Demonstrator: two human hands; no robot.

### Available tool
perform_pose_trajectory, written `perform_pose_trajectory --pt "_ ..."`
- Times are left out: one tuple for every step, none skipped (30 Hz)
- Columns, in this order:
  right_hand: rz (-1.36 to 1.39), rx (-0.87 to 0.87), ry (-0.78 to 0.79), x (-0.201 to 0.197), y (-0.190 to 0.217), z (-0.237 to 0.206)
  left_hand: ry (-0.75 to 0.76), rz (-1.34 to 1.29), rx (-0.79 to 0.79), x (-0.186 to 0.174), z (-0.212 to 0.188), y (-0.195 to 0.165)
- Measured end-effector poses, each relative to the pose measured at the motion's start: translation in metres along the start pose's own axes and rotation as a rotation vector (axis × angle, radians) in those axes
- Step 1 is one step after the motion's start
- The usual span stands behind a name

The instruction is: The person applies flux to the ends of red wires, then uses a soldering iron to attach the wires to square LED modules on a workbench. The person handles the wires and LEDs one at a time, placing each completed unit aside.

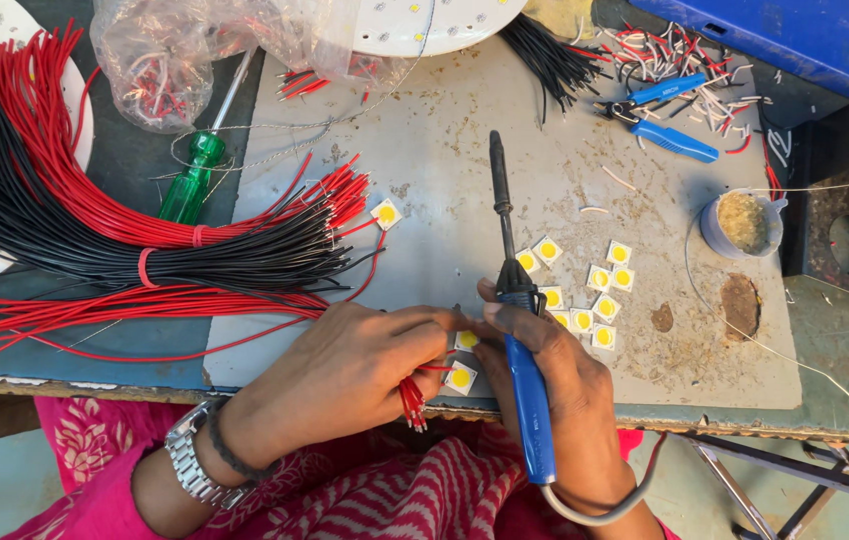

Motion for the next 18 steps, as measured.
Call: perform_pose_trajectory --pt "-0.011 -0.012 0.002 0.001 0.002 0.0 -0.005 0.002 0.005 0.0 0.0 -0.001" --pt "-0.005 -0.012 0.004 0.001 0.002 0.0 -0.01 0.004 0.012 -0.001 0.0 -0.001" --pt "0.0 -0.011 0.006 0.001 0.003 0.0 -0.015 0.004 0.019 -0.001 0.001 -0.002" --pt "0.003 -0.009 0.006 0.001 0.003 0.001 -0.025 0.012 0.03 -0.002 0.001 -0.003" --pt "0.029 0.003 0.002 -0.001 0.003 0.001 -0.035 0.019 0.041 -0.003 0.001 -0.004" --pt "0.054 0.015 -0.003 -0.003 0.002 0.001 -0.045 0.027 0.052 -0.004 0.001 -0.006" --pt "0.081 0.025 -0.008 -0.006 0.001 0.0 -0.039 0.032 0.049 -0.003 0.001 -0.006" --pt "0.091 0.029 -0.029 -0.012 -0.001 -0.002 -0.034 0.037 0.044 -0.002 0.001 -0.006" --pt "0.102 0.033 -0.049 -0.019 -0.003 -0.004 -0.029 0.043 0.038 -0.001 0.001 -0.006" --pt "0.114 0.036 -0.069 -0.027 -0.006 -0.008 -0.03 0.044 0.037 -0.002 0.0 -0.006" --pt "0.145 0.084 -0.119 -0.038 -0.015 -0.014 -0.032 0.044 0.037 -0.002 0.0 -0.006" --pt "0.176 0.131 -0.169 -0.05 -0.023 -0.021 -0.034 0.044 0.038 -0.002 0.0 -0.006" --pt "0.207 0.179 -0.22 -0.06 -0.031 -0.029 -0.042 0.055 0.049 -0.003 0.0 -0.007" --pt "0.291 0.186 -0.328 -0.072 -0.037 -0.039 -0.051 0.065 0.061 -0.003 0.0 -0.008" --pt "0.364 0.188 -0.415 -0.083 -0.044 -0.047 -0.06 0.076 0.071 -0.004 0.0 -0.009" --pt "0.435 0.185 -0.504 -0.093 -0.049 -0.057 -0.06 0.088 0.078 -0.003 0.0 -0.01" --pt "0.492 0.179 -0.571 -0.103 -0.055 -0.062 -0.061 0.101 0.085 -0.003 0.0 -0.01" --pt "0.517 0.209 -0.594 -0.109 -0.058 -0.069 -0.062 0.113 0.091 -0.002 0.0 -0.011"
Point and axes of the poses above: each hand's wrist, its own z-axis towards the middle knuckle, its own x-axis out of the palm, y = z × x, the point moved 10 cm from there along z, towards the middle knuckle, and after that the axes turned 4 degrees about x, right-handed, at the moved point
